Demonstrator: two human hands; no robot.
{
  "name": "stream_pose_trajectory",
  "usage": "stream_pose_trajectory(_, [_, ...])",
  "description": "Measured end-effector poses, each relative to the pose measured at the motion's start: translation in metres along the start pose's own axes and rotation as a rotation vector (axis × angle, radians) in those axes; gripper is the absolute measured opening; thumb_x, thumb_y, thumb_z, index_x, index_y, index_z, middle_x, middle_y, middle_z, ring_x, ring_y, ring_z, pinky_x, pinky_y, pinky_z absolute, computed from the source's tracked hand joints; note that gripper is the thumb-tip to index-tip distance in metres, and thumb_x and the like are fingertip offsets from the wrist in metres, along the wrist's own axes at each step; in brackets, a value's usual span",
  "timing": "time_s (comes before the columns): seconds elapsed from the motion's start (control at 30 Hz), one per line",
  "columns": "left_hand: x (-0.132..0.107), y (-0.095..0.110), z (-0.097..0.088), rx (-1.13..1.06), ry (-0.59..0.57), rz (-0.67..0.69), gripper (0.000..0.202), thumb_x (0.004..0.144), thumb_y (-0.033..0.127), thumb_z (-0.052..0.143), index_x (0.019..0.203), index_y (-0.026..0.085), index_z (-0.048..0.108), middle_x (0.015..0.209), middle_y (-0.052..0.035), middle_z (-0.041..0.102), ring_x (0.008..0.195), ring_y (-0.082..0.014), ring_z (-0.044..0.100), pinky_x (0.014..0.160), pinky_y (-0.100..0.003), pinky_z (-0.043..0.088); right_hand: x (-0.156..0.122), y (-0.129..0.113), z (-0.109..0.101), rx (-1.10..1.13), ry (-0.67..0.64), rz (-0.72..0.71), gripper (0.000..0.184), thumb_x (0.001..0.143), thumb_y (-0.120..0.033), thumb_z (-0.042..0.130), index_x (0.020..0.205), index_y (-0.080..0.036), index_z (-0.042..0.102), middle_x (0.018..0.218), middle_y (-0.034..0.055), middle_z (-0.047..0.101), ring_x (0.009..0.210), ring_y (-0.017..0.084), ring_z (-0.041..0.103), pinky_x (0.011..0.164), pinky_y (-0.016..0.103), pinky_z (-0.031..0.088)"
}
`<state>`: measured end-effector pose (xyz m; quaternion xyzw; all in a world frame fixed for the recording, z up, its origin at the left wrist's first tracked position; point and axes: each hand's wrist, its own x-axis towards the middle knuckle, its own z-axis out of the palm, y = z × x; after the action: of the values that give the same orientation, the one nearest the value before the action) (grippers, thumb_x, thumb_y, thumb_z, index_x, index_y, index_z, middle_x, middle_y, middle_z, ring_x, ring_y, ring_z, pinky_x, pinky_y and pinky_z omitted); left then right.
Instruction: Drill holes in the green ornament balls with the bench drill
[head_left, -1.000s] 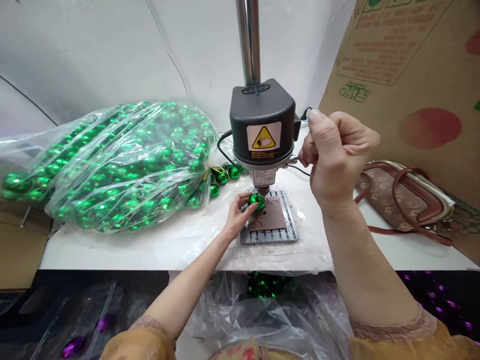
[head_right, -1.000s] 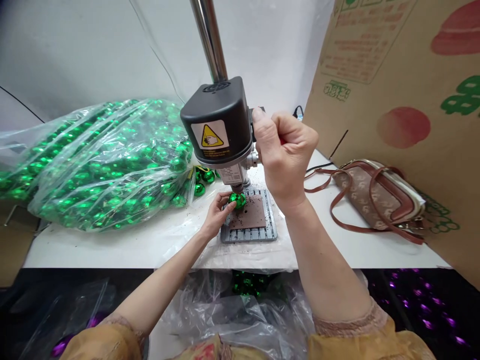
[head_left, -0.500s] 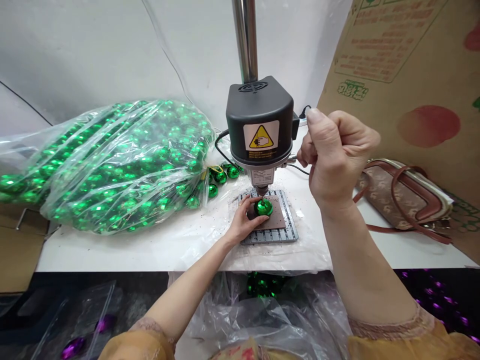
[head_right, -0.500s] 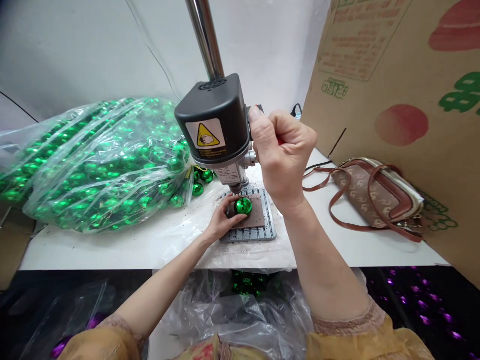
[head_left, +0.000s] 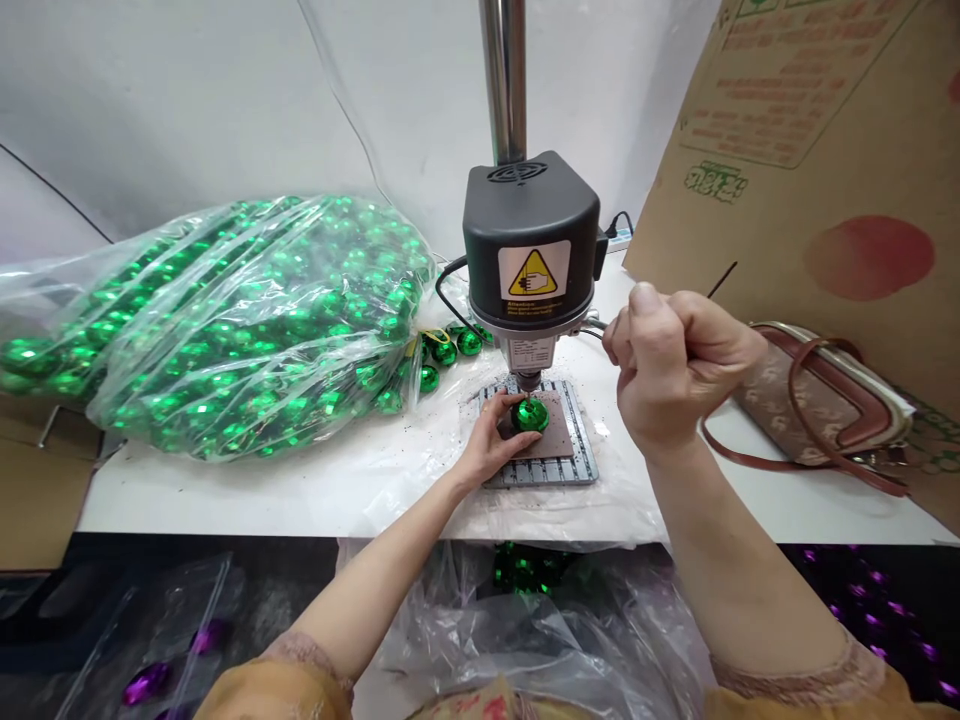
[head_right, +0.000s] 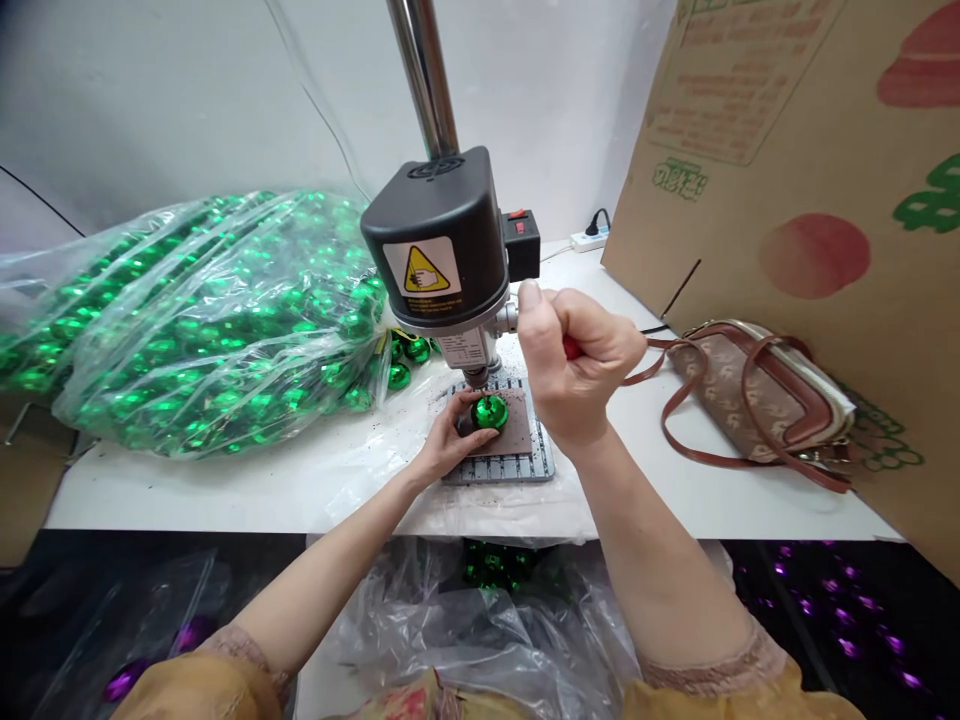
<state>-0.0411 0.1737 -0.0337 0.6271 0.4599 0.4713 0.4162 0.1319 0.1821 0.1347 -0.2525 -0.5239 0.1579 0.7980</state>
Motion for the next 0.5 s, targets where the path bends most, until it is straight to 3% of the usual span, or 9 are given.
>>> stream_pose_trajectory(0.5, [-0.001,0.001,0.001,-0.009,0.014,-0.001,0.056,0.069,0.035,0.085,0.120,0.026,0.062,0.131,-0.0082,0.058,0.138,-0.0316,0.042,0.119,-0.047,0.024,-0.019,0.022,-0.009,0.090,-0.001,-0.221,0.051,0.084,-0.022,0.057,0.051,-0.018,0.019,0.043,-0.0062,0.024,0.037,0.004,0.027,0.040,0.026,0.025])
